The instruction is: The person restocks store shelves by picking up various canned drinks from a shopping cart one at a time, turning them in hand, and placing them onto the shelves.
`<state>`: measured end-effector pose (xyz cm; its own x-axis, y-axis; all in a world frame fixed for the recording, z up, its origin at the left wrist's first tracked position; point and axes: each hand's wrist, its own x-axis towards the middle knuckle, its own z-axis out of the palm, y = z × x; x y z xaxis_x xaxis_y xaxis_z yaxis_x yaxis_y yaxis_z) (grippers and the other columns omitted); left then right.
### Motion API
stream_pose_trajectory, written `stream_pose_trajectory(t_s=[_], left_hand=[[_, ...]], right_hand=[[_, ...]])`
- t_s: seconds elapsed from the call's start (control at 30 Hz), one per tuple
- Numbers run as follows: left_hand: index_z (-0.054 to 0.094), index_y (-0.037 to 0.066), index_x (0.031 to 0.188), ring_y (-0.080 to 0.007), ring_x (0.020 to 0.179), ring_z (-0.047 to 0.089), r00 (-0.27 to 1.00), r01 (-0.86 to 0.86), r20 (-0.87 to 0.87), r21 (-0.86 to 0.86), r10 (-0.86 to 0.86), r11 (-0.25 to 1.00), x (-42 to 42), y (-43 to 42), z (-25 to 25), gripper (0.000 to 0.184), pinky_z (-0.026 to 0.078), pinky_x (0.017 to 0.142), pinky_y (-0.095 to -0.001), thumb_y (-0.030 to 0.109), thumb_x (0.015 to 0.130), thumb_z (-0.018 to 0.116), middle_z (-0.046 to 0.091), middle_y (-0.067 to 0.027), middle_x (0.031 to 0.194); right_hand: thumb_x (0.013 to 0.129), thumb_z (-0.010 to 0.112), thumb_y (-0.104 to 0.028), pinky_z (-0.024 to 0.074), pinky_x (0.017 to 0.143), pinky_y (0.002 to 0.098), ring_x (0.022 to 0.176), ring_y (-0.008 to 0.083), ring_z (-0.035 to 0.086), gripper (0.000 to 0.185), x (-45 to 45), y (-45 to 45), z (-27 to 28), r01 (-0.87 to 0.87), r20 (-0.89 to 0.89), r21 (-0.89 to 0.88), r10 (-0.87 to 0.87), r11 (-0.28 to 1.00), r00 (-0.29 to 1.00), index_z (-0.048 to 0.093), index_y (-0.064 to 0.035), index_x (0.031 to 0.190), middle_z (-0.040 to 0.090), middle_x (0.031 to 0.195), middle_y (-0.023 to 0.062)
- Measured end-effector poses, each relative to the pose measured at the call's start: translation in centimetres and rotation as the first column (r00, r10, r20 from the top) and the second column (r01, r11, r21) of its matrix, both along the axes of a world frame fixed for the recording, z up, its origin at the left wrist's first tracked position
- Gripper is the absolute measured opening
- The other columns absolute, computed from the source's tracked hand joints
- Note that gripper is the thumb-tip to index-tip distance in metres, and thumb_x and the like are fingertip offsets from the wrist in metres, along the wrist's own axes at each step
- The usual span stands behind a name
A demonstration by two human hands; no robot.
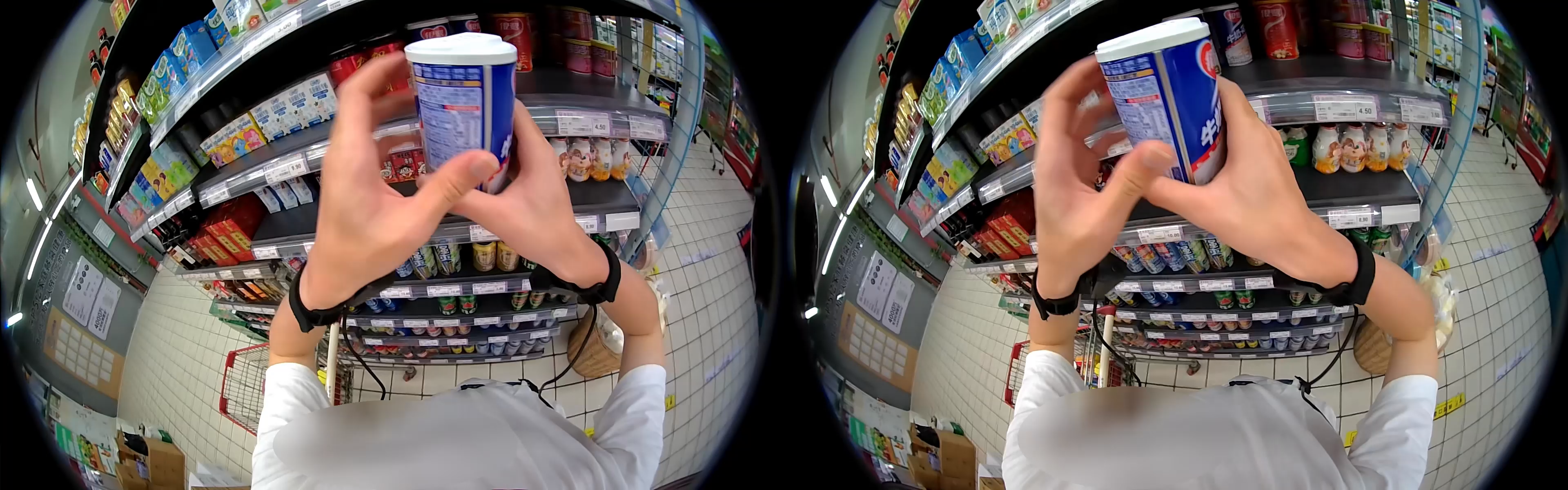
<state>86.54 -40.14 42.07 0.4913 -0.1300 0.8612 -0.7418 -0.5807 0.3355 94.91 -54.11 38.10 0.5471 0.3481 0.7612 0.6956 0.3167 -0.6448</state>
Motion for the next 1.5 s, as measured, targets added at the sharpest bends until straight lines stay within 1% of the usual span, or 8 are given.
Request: stream_pose_trajectory(t_s=[0.17, 0.37, 0.73, 0.97, 1.1, 1.2, 1.3, 1.5], left_hand=[[0.028, -0.005, 0.144, -0.0301, 0.111, 0.063, 0.99, 0.053, -0.116, -0.197, -0.077, 0.979, 1.5, -0.4, -1.2, 0.087, 0.058, 0.085, -0.0365, 0.016, 0.08, 0.082, 0.053, -0.0254, 0.13], [0.028, -0.006, 0.146, -0.0247, 0.118, 0.058, 0.933, 0.241, -0.202, -0.26, -0.297, 0.935, 1.7, 1.7, -0.7, 0.066, 0.047, 0.1, -0.037, 0.016, 0.095, 0.066, 0.055, -0.0198, 0.132], [0.027, -0.007, 0.147, -0.0234, 0.123, 0.053, 0.89, 0.373, -0.154, -0.293, -0.428, 0.881, 5.4, 2.8, -1.9, 0.065, 0.043, 0.104, -0.0364, 0.02, 0.098, 0.062, 0.051, -0.0201, 0.137], [0.04, -0.005, 0.142, -0.0192, 0.12, 0.055, 0.824, 0.22, -0.384, -0.46, -0.416, 0.86, 3.9, 1.3, -0.8, 0.057, 0.052, 0.09, -0.0304, 0.039, 0.105, 0.045, 0.054, -0.017, 0.133], [0.039, 0.001, 0.145, -0.0271, 0.128, 0.049, 0.973, 0.078, -0.193, -0.257, -0.13, 0.963, 2.7, 0.3, -1.4, 0.048, 0.048, 0.099, -0.0393, 0.014, 0.1, 0.049, 0.039, -0.0181, 0.147], [0.039, 0.006, 0.147, -0.0351, 0.14, 0.036, 0.978, -0.074, 0.206, 0.254, 0.021, 0.964, 2.7, 0.9, -1.6, 0.078, 0.042, 0.106, -0.0428, -0.004, 0.074, 0.065, 0.03, -0.0215, 0.153], [0.05, 0.006, 0.14, -0.0386, 0.134, 0.042, 0.952, -0.214, 0.294, 0.455, 0.081, 0.864, 2.1, 0.1, -1.4, 0.075, 0.04, 0.107, -0.0435, -0.002, 0.068, 0.072, 0.045, -0.0204, 0.143], [0.051, 0.005, 0.131, -0.0349, 0.122, 0.05, 0.903, -0.251, 0.411, 0.266, 0.126, 0.931, 3.2, -0.1, -4.5, 0.07, 0.046, 0.099, -0.043, -0.001, 0.067, 0.079, 0.051, -0.0193, 0.132]], right_hand=[[0.068, 0.088, -0.028, 0.0517, 0.089, 0.0405, 0.104, 0.0324, 0.064, 0.085, 0.6, 0.0, -0.2, 0.111, 0.12, 0.051, -0.117, 0.992, 0.986, 0.043, 0.0023, 0.133, 0.061, 0.116, 0.0217], [0.077, 0.085, -0.022, 0.0487, 0.097, 0.0354, 0.115, 0.0204, 0.059, 0.089, 0.8, -2.6, 0.6, 0.027, 0.18, -0.144, 0.0, 0.989, 0.984, 0.035, 0.0018, 0.147, 0.057, 0.13, 0.0141], [0.08, 0.08, -0.034, 0.0549, 0.074, 0.0314, 0.082, 0.016, 0.068, 0.062, 3.0, -3.1, 0.8, 0.089, 0.191, -0.092, -0.07, 0.992, 0.979, 0.061, 0.0049, 0.123, 0.072, 0.1, 0.0137], [0.089, 0.066, -0.049, 0.053, 0.075, 0.0268, 0.08, 0.0135, 0.065, 0.061, 3.0, -4.6, 2.2, -0.328, -0.308, -0.157, 0.269, 0.932, 0.913, 0.062, 0.0041, 0.119, 0.069, 0.099, 0.0108], [0.092, 0.064, -0.046, 0.0536, 0.069, 0.0313, 0.081, 0.0151, 0.066, 0.05, 3.0, -6.1, 2.9, -0.513, -0.478, 0.067, 0.479, 0.856, 0.736, 0.065, -0.0001, 0.111, 0.067, 0.097, 0.0098], [0.091, 0.064, -0.048, 0.0523, 0.066, 0.0294, 0.078, 0.0135, 0.064, 0.049, 2.4, -6.6, 3.5, -0.496, -0.533, 0.0, 0.42, 0.868, 0.735, 0.067, -0.0021, 0.108, 0.066, 0.092, 0.0092], [0.09, 0.065, -0.051, 0.0508, 0.064, 0.0283, 0.076, 0.0123, 0.062, 0.053, 2.1, -6.4, 3.4, -0.508, -0.498, -0.118, 0.392, 0.853, 0.773, 0.068, -0.0011, 0.107, 0.064, 0.088, 0.0084], [0.093, 0.054, -0.06, 0.0491, 0.058, 0.022, 0.07, 0.0084, 0.064, 0.06, 1.4, -5.8, 3.8, -0.324, -0.347, -0.354, 0.198, 0.877, 0.917, 0.073, -0.0031, 0.101, 0.069, 0.085, 0.0044]])
